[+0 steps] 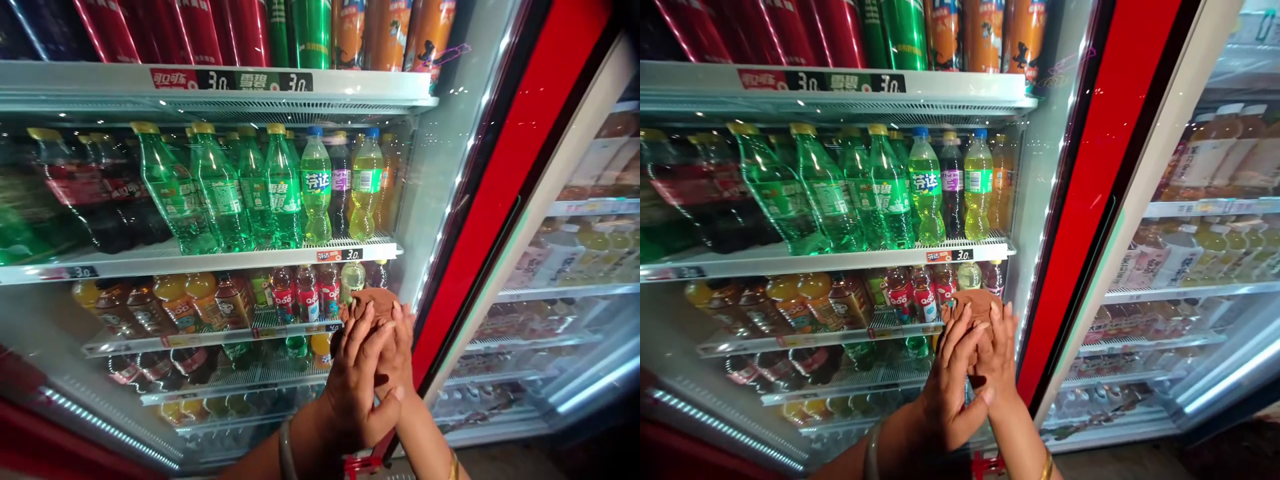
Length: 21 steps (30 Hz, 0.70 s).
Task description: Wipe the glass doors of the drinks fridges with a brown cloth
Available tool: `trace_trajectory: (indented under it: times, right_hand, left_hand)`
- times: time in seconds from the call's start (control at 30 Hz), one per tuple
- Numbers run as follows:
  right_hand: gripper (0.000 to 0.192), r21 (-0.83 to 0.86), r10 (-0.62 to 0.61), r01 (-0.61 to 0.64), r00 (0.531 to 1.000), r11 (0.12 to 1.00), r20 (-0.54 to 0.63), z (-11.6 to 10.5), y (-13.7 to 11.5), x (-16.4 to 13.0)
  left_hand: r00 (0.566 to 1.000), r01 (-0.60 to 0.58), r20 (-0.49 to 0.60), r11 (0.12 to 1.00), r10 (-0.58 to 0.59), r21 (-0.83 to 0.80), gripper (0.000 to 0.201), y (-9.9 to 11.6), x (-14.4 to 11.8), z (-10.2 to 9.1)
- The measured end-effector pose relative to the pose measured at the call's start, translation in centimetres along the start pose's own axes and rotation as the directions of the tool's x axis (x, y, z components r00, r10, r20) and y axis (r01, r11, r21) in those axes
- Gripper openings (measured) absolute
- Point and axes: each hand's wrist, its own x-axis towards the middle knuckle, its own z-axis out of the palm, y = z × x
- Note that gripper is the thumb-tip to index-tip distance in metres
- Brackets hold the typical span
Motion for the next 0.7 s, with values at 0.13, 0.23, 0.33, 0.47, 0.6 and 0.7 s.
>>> trace_trajectory:
  times: [0.13,0.23,0.33,0.47,0.6,0.7]
  right_hand:
    - [0.054,0.054,-0.069,0.069,0.997,0.996,0.013,-0.6,0.9,3.3]
    - [0.042,0.043,-0.087,0.086,0.996,0.995,0.025,-1.5,1.7,4.1]
    - [0.039,0.024,0.042,-0.040,0.996,0.999,-0.075,-1.5,1.8,2.7]
    - [0.032,0.040,0.148,-0.144,0.980,0.989,-0.134,0.1,-0.7,0.3]
    - [0.026,0.075,0.041,-0.036,0.997,0.997,-0.066,1.0,-1.9,1.2]
    - [0.029,0.060,0.052,-0.046,0.993,0.997,-0.110,0.3,0.1,2.0]
  left_hand:
    - [0.998,0.033,-0.059,0.999,-0.034,-0.026,0.091,-0.4,-0.3,-1.5]
    - [0.996,0.043,-0.073,0.997,-0.048,-0.068,0.084,-0.9,-0.4,-3.4]
    - [0.996,0.078,-0.038,0.997,-0.077,0.017,0.071,-1.4,-1.1,-5.0]
    - [0.999,0.050,-0.018,0.938,-0.046,0.342,0.071,-2.3,-2.5,-5.4]
    - [1.000,0.011,0.003,0.860,-0.015,0.510,0.071,-3.8,-3.1,-5.1]
    - [0.999,0.032,-0.023,0.837,-0.024,0.546,0.072,-5.0,-3.0,-5.7]
